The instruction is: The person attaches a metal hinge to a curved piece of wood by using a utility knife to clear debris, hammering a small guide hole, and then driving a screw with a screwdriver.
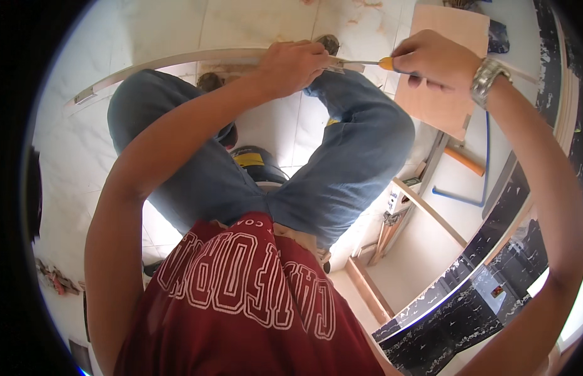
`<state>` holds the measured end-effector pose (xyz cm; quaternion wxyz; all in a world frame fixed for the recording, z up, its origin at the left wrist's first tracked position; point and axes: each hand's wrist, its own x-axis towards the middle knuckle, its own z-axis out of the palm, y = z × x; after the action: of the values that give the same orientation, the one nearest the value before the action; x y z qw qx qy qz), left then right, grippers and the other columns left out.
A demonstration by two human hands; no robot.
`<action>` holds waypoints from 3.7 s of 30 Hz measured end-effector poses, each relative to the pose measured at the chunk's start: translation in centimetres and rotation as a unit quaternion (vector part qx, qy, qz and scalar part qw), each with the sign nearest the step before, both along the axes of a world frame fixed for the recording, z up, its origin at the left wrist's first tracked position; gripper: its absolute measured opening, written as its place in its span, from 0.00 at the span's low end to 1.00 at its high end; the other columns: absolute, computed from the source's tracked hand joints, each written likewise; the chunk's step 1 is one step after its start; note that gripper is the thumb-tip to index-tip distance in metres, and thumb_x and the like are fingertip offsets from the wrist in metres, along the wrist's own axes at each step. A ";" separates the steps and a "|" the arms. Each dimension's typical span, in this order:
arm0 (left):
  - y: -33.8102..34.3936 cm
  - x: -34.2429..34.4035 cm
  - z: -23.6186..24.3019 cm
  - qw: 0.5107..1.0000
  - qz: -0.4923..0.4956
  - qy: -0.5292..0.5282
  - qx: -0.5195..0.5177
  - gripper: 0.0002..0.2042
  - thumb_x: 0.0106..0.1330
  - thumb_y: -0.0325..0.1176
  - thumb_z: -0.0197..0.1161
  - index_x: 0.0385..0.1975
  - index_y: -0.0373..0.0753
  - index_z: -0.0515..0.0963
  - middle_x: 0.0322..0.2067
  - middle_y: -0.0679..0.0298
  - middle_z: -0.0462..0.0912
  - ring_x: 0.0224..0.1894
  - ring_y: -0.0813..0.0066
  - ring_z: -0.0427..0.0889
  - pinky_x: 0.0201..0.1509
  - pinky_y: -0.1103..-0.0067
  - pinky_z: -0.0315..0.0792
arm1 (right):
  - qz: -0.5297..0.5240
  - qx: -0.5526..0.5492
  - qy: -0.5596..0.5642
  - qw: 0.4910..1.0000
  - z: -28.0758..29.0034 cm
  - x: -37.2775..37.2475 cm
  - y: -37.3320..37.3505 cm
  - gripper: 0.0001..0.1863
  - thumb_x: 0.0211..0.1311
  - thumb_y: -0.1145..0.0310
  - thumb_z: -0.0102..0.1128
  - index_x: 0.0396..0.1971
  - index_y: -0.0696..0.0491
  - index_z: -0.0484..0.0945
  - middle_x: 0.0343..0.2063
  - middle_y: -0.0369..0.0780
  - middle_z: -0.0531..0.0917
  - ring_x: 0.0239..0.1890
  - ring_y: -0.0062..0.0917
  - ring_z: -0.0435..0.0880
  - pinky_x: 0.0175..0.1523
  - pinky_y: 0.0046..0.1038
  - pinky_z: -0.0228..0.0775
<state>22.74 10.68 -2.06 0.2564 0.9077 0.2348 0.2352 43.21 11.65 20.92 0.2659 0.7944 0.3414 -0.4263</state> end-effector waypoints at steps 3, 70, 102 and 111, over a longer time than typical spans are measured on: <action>0.0 0.2 -0.8 0.998 0.003 -0.050 0.025 0.06 0.60 0.30 0.65 0.36 0.45 0.84 0.36 0.70 0.84 0.45 0.69 0.86 0.41 0.72 0.82 | 0.641 0.145 -0.021 0.754 0.9 -1.8 -1.8 0.24 0.59 0.65 0.67 0.57 0.47 0.81 0.36 0.39 0.82 0.36 0.25 0.85 0.40 0.29 0.75; 1.9 0.6 1.8 0.994 0.021 0.001 -0.104 0.13 0.57 0.33 0.77 0.41 0.38 0.87 0.33 0.63 0.82 0.34 0.70 0.83 0.43 0.73 0.79 | -0.433 0.648 0.536 0.325 -8.4 5.0 -7.5 0.14 0.72 0.63 0.60 0.51 0.53 0.78 0.32 0.35 0.78 0.22 0.20 0.69 0.25 0.20 0.60; 22.2 11.5 -2.6 0.962 0.263 -0.037 0.062 0.09 0.65 0.38 0.67 0.39 0.46 0.90 0.36 0.59 0.88 0.39 0.59 0.87 0.51 0.65 0.79 | -0.463 0.612 0.541 0.344 -8.8 5.8 -6.2 0.14 0.72 0.58 0.61 0.33 0.53 0.75 0.22 0.34 0.74 0.20 0.20 0.70 0.25 0.25 0.61; 31.8 16.3 -6.0 0.898 0.187 0.266 0.297 0.14 0.68 0.34 0.59 0.47 0.32 0.81 0.36 0.55 0.84 0.38 0.64 0.83 0.44 0.64 0.77 | -0.430 0.629 0.450 0.466 -8.6 6.0 -5.9 0.14 0.65 0.63 0.70 0.35 0.58 0.79 0.21 0.35 0.77 0.17 0.17 0.73 0.21 0.22 0.63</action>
<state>39.08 42.46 -8.02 -0.1458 0.9096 0.3793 0.0870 49.19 5.71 12.33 -0.7122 0.4927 0.2055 -0.4559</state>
